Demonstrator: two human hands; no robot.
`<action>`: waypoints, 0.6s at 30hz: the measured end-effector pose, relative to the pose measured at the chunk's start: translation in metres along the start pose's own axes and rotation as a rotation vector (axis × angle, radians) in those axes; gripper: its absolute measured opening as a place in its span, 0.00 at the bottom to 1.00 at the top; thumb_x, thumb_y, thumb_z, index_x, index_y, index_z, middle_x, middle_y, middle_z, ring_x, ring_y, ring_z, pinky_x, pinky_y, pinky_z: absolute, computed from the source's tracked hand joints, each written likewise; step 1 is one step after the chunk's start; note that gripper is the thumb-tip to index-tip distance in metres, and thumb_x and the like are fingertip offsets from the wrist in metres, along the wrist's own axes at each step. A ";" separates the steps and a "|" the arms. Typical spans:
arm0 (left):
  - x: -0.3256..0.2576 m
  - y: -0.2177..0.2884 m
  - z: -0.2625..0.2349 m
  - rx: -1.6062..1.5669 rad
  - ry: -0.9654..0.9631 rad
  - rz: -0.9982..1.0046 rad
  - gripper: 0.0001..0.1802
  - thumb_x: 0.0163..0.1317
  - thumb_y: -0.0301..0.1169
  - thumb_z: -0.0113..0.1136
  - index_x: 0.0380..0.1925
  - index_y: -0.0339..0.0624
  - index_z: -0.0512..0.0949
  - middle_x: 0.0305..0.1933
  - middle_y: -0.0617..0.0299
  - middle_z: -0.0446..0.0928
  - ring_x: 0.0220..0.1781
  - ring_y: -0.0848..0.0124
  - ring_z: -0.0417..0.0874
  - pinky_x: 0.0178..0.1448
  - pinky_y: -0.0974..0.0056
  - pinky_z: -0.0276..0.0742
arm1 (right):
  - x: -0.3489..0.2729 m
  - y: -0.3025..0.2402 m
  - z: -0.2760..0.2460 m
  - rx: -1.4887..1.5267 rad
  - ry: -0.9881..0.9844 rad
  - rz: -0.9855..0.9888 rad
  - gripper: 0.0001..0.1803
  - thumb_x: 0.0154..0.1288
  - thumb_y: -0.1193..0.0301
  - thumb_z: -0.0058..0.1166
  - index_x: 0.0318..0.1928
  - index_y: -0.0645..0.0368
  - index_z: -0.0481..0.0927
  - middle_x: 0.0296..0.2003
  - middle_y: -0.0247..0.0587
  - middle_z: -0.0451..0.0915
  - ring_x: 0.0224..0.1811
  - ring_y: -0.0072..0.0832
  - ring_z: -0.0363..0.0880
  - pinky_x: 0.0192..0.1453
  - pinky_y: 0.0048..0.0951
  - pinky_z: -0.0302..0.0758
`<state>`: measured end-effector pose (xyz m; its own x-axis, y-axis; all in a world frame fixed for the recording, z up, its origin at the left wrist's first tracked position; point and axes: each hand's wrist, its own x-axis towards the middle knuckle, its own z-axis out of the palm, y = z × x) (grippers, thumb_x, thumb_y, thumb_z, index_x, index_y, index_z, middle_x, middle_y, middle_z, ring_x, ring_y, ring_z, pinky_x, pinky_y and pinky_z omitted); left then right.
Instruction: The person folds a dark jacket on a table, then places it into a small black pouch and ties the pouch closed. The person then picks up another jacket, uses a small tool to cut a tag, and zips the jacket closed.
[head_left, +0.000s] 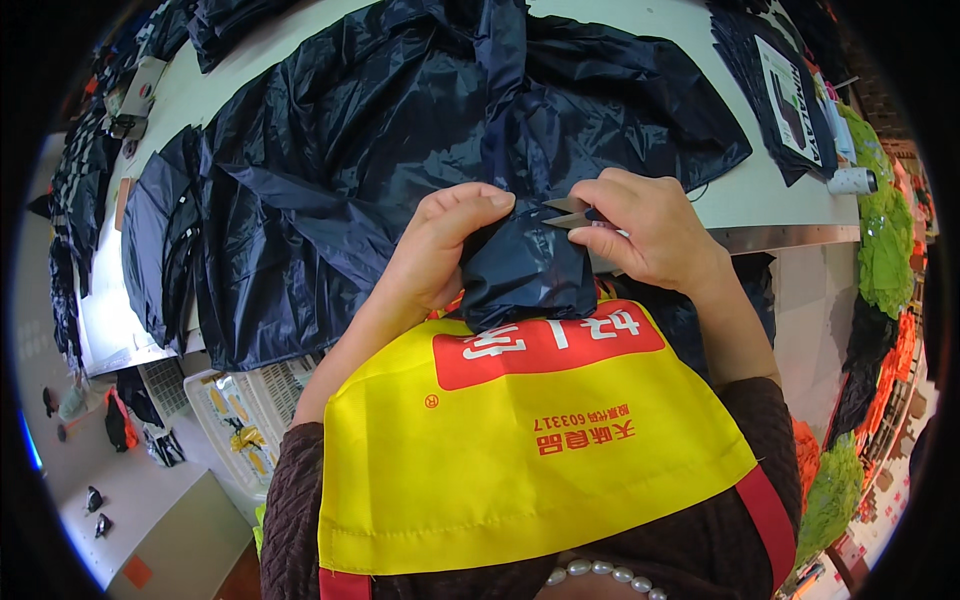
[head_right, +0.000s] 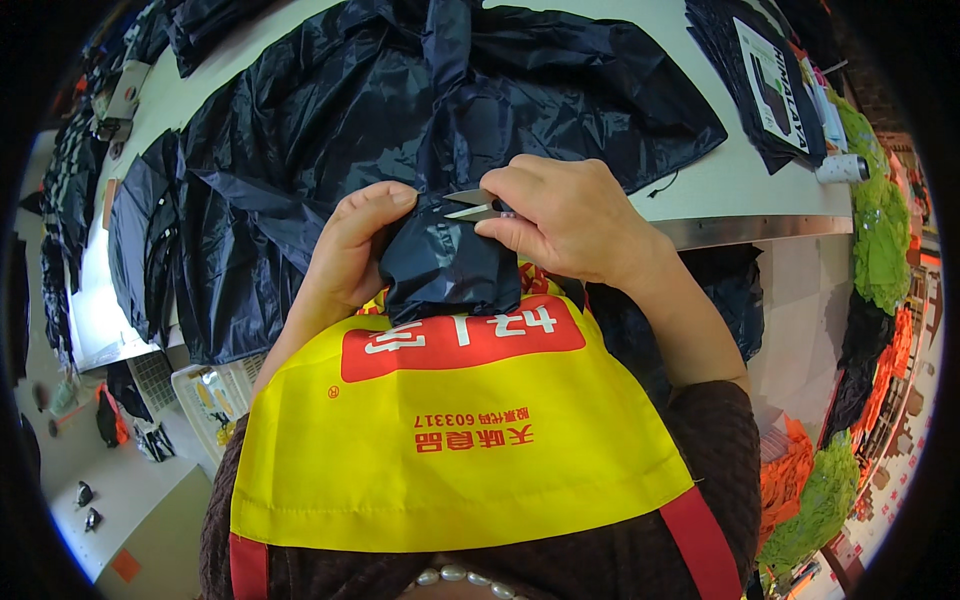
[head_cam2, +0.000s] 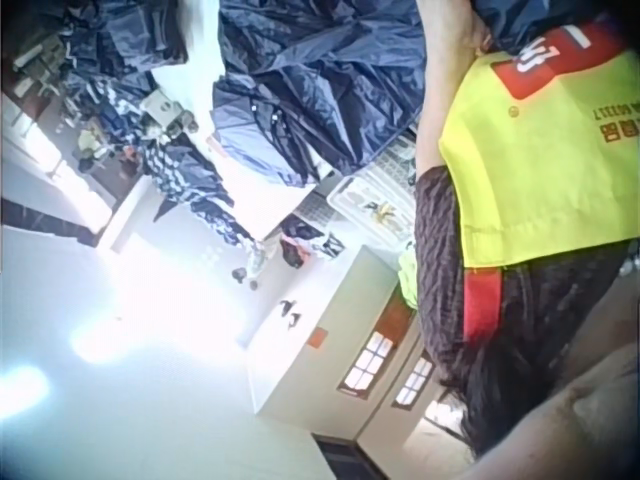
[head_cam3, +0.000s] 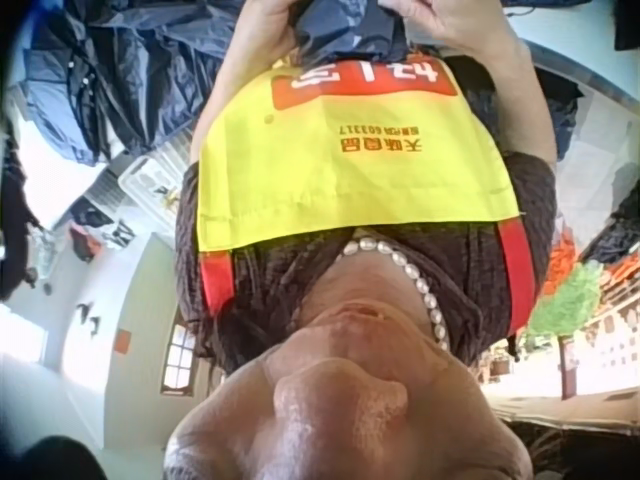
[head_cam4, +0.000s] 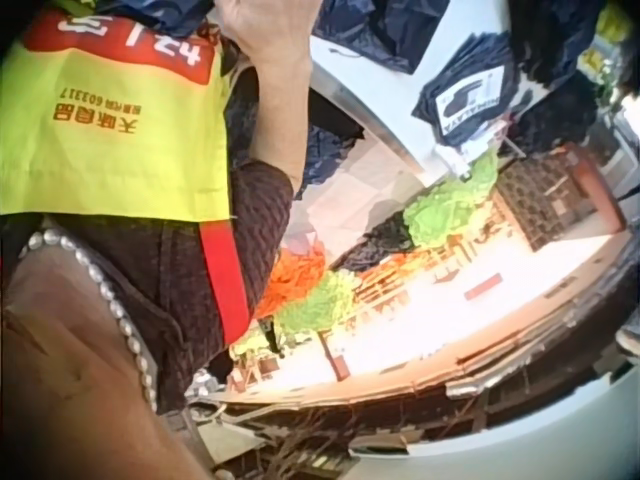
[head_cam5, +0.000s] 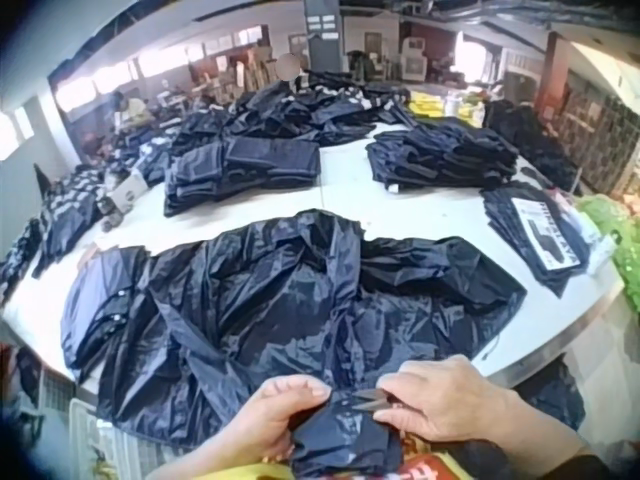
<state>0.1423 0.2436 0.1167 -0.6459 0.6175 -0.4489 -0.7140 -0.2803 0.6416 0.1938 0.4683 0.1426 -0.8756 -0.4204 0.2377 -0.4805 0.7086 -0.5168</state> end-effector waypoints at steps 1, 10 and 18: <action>0.000 0.000 0.000 0.003 -0.003 0.003 0.06 0.60 0.26 0.55 0.32 0.36 0.80 0.30 0.62 0.82 0.28 0.77 0.82 0.36 0.75 0.77 | 0.001 0.000 0.000 -0.001 0.009 -0.033 0.14 0.56 0.66 0.60 0.39 0.61 0.76 0.26 0.40 0.74 0.23 0.35 0.74 0.25 0.27 0.69; 0.002 -0.001 0.002 0.012 0.006 0.009 0.06 0.61 0.26 0.55 0.32 0.35 0.79 0.31 0.61 0.82 0.28 0.77 0.81 0.36 0.76 0.77 | 0.006 0.004 -0.001 0.030 0.002 -0.081 0.15 0.54 0.66 0.62 0.38 0.61 0.76 0.26 0.40 0.74 0.23 0.36 0.74 0.24 0.29 0.69; 0.005 -0.003 0.004 0.010 -0.026 0.007 0.06 0.61 0.26 0.55 0.32 0.35 0.79 0.31 0.61 0.82 0.28 0.77 0.81 0.36 0.75 0.76 | 0.005 0.007 0.002 0.024 0.013 -0.092 0.15 0.54 0.66 0.62 0.38 0.61 0.76 0.25 0.40 0.73 0.24 0.36 0.74 0.24 0.30 0.69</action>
<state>0.1424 0.2505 0.1149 -0.6433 0.6344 -0.4286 -0.7068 -0.2770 0.6509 0.1865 0.4700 0.1387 -0.8284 -0.4759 0.2955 -0.5579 0.6537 -0.5113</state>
